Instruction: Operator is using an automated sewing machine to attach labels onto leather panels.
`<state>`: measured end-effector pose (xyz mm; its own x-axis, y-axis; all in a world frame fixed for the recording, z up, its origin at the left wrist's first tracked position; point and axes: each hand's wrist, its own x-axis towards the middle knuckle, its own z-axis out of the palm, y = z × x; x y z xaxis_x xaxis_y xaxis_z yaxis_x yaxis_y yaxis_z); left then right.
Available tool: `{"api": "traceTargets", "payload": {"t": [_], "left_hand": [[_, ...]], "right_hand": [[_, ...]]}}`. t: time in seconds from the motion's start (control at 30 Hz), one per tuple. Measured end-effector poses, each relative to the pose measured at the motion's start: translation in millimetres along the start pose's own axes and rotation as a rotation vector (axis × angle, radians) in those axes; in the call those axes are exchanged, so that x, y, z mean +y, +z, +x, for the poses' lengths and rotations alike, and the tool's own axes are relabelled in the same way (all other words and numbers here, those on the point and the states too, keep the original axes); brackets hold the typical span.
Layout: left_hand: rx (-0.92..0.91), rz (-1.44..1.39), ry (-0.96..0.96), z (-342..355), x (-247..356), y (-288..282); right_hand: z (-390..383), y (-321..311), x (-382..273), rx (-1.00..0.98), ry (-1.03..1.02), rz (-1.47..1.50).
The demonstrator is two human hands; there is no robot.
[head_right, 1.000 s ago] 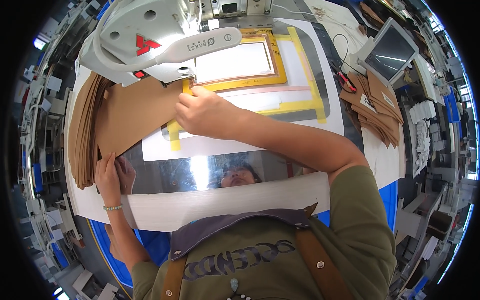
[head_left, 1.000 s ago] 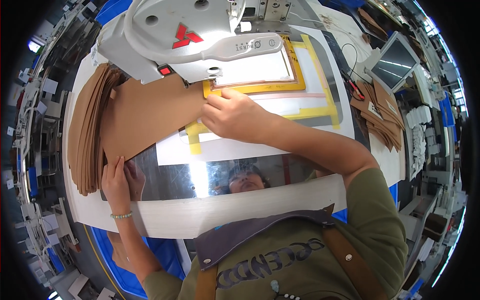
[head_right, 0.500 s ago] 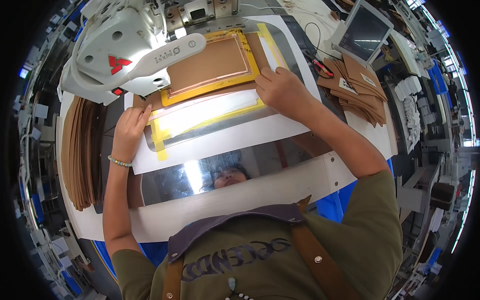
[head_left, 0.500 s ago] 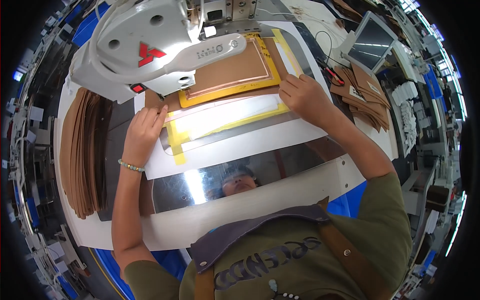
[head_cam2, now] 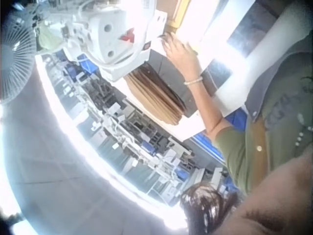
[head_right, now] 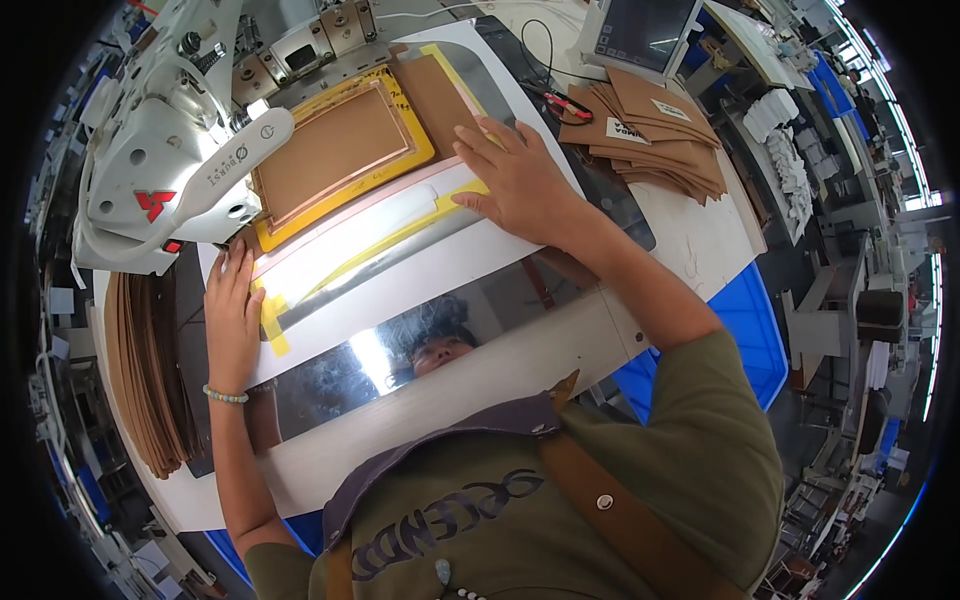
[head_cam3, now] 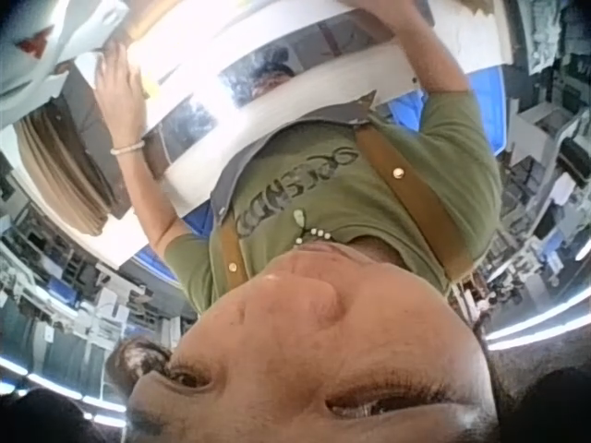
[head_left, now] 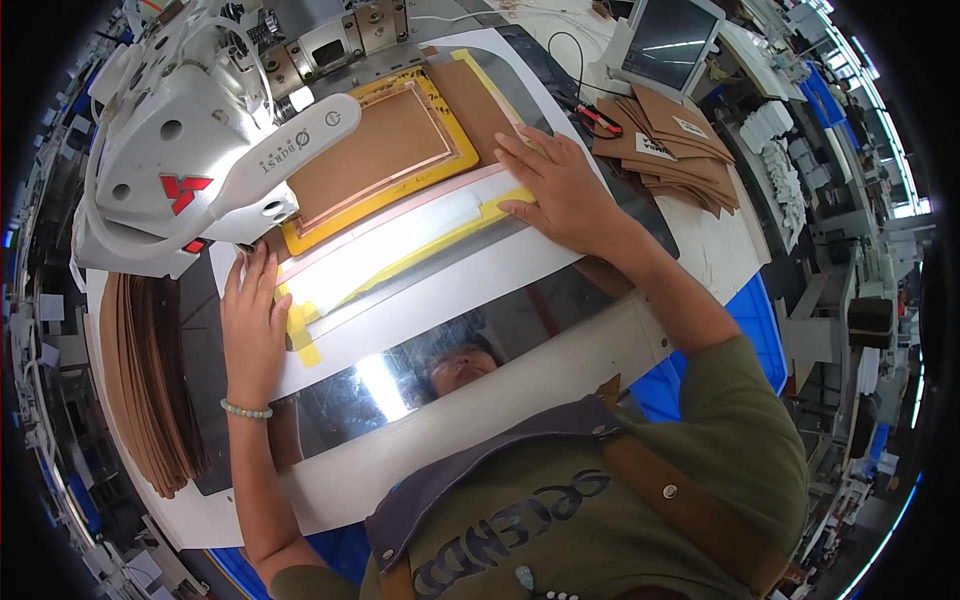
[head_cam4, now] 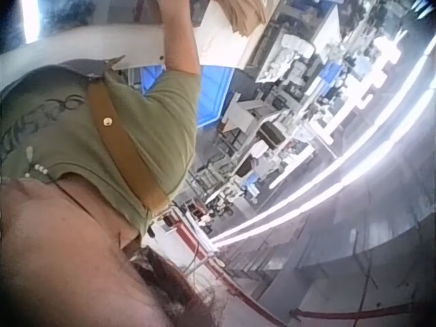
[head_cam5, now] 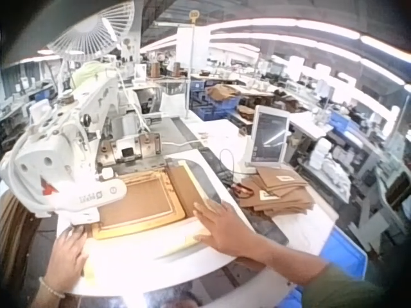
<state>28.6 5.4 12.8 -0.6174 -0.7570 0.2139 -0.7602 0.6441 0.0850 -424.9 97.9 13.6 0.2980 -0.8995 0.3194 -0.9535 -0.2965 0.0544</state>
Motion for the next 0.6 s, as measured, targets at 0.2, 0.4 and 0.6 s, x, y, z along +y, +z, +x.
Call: {"api": "traceTargets", "payload": {"t": [0.2,0.4,0.6], "left_hand": [[0.062,-0.019,-0.024,-6.3,2.0,1.8],[0.159,-0.119,-0.036,-7.8,2.0,-3.8],[0.096,-0.088,-0.047,-9.4,0.0,1.0]], "right_hand": [[-7.9,6.0,1.1,-0.100,0.070,0.095],[-7.5,4.4,5.9,-0.024,0.111,0.009],[-7.3,3.2,8.8,-0.078,0.099,-0.002]]}}
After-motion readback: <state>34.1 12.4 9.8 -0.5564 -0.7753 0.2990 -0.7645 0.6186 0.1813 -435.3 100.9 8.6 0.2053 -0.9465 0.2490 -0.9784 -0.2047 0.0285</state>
